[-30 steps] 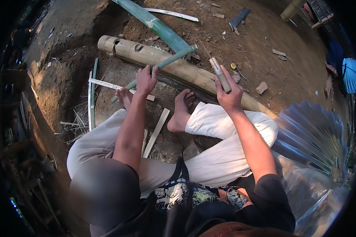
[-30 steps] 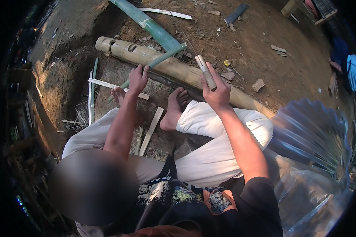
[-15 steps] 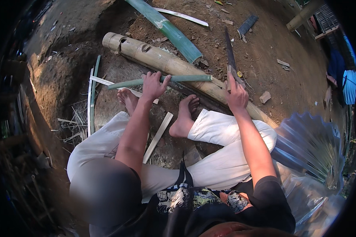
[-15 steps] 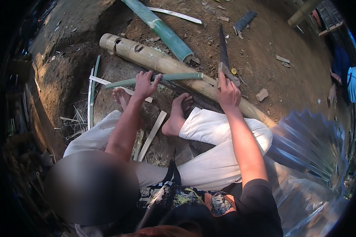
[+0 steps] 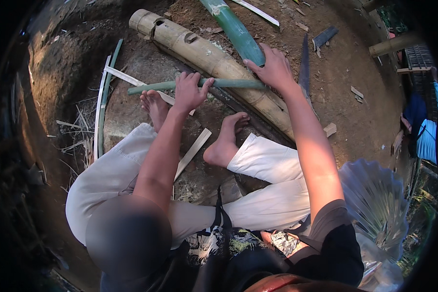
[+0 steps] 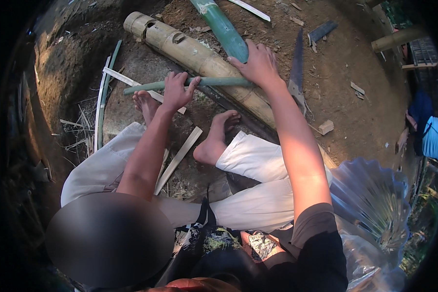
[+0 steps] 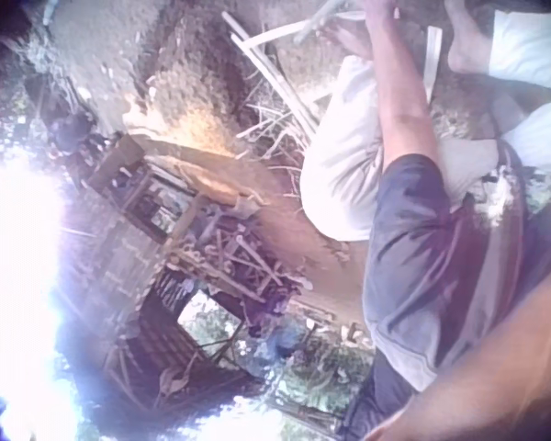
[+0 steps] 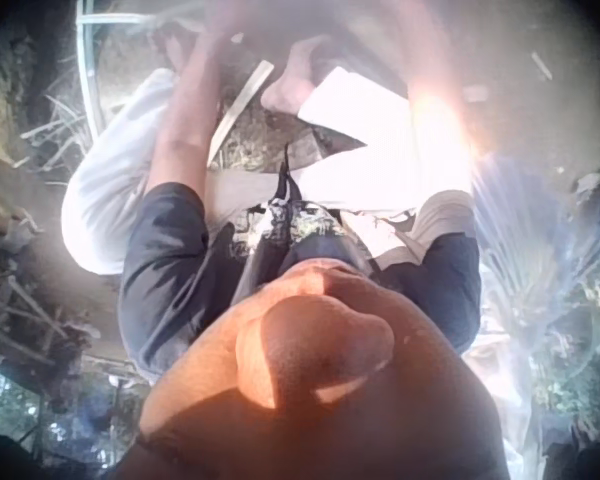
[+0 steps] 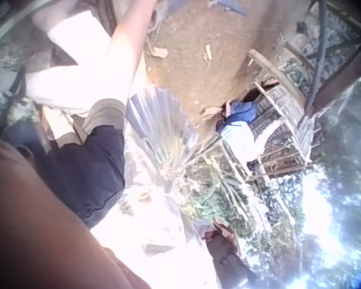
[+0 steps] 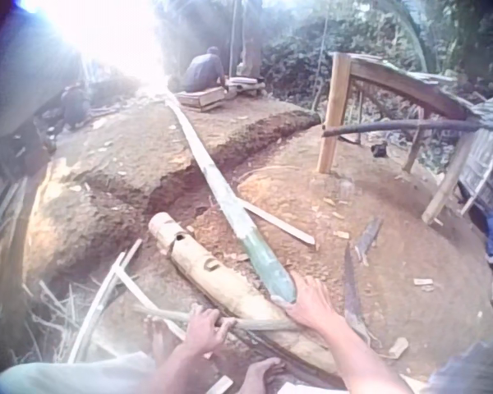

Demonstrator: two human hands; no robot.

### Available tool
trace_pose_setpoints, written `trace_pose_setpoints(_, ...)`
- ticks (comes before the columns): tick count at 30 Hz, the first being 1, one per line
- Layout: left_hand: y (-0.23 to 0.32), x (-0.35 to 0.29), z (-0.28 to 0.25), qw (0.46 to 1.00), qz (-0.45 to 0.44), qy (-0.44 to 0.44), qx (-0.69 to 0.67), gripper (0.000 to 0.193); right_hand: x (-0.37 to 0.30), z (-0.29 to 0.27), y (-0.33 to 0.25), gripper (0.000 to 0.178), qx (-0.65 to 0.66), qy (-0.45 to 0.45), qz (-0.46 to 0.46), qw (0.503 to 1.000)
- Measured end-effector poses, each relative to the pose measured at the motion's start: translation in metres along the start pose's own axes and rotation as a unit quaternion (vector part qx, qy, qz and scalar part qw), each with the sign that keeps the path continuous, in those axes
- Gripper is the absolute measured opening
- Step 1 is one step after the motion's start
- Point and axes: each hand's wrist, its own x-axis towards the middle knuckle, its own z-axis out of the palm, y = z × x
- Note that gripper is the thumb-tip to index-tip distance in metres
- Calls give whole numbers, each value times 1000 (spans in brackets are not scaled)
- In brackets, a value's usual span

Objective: The person sits on the ground and uses a hand saw to cut a long green bamboo pole into smaller sections. They repeatedly measure, align, and saw the bamboo, placing the cut pieces aside on the dirt floor.

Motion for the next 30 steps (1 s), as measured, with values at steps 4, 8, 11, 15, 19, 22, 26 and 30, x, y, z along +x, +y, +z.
trace_pose_setpoints(4, -7, -7, 1, 998, -51, 25, 8, 44, 29, 19, -8, 87, 5, -79, -6, 997)
trace_pose_setpoints(8, -7, -1, -16, 996, 0, 79, 42, 41, 37, 19, 6, 81, 17, -78, 11, 997)
trace_pose_setpoints(11, -9, 24, -34, 993, 41, 92, 57, 40, 50, 4, 36, 76, 3, -70, 28, 997)
trace_pose_setpoints(15, 11, 61, -53, 991, 123, 36, 45, 42, 83, -17, 98, 69, -101, -56, 58, 992)
trace_pose_setpoints(19, 40, 95, -47, 976, 204, -35, 60, 49, 84, -16, 132, 64, -185, 18, 78, 979)
trace_pose_setpoints(22, 42, 106, -30, 969, 229, -70, 61, 53, 59, -8, 134, 55, -54, 86, 62, 993)
trace_pose_setpoints(26, 48, 107, -23, 965, 219, -115, 91, 55, -49, -8, 51, 43, 110, 65, -13, 992)
trace_pose_setpoints(30, 65, 108, -8, 957, 233, -138, 101, 56, -139, 22, 49, 38, 96, 85, -19, 992)
